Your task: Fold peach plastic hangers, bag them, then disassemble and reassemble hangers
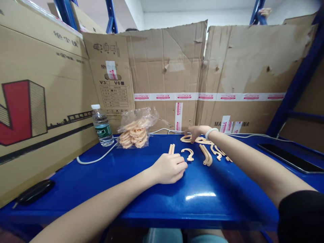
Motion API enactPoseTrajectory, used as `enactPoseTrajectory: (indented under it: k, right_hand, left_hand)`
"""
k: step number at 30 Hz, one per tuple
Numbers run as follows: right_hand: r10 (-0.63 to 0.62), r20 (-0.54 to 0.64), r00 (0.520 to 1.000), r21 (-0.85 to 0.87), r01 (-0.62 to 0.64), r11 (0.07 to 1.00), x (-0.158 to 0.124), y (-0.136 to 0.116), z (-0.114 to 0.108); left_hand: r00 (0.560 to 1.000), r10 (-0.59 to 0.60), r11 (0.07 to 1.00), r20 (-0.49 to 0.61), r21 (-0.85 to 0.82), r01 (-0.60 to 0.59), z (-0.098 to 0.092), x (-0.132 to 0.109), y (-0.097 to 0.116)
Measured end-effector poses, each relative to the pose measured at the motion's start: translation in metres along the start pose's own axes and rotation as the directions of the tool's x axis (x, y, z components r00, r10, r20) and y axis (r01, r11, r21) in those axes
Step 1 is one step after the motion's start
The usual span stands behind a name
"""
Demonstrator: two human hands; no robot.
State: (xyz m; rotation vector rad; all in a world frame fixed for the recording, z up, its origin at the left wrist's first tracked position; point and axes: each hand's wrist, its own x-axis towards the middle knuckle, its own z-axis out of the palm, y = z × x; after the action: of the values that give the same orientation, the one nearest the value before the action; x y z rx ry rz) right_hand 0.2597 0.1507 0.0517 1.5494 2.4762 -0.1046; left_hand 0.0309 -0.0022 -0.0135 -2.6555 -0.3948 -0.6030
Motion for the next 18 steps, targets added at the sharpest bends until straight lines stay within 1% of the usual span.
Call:
enactPoseTrajectory:
  k: [4,7,9,11,13,15,16,18]
  right_hand:
    - [0.007,-0.079,0.997,-0.026,-0.009,1.0,-0.003,-0.003,0.005]
    - [-0.006,-0.161,0.987,-0.005,0.005,1.0,-0.006,-0.002,0.007]
    - [-0.029,-0.242,0.97,0.032,0.037,0.999,-0.01,-0.001,0.005]
    - [-0.064,-0.329,0.942,0.088,0.098,0.991,-0.016,0.0,0.002]
    - [-0.099,-0.415,0.904,0.159,0.18,0.971,-0.024,0.0,-0.001]
    - [-0.114,-0.505,0.856,0.239,0.265,0.934,-0.033,-0.001,-0.001]
    - [-0.112,-0.546,0.831,0.282,0.308,0.908,-0.037,-0.002,0.0]
    - [-0.097,-0.611,0.785,0.381,0.4,0.833,-0.047,-0.006,0.005]
  left_hand:
    - [1.0,0.005,1.0,-0.025,-0.027,-0.006,-0.001,0.0,0.0]
    - [0.999,-0.001,0.998,-0.051,-0.061,-0.002,-0.003,0.0,-0.001]
    - [0.997,-0.024,0.995,-0.073,-0.097,0.016,-0.004,0.0,-0.002]
    - [0.993,-0.065,0.987,-0.097,-0.151,0.05,-0.005,0.0,-0.002]
    - [0.984,-0.129,0.97,-0.122,-0.224,0.099,-0.006,0.0,-0.001]
    - [0.964,-0.224,0.934,-0.146,-0.315,0.169,-0.008,0.001,0.0]
    - [0.946,-0.284,0.906,-0.156,-0.367,0.212,-0.008,0.002,0.001]
    - [0.893,-0.42,0.822,-0.159,-0.483,0.301,-0.009,0.003,0.002]
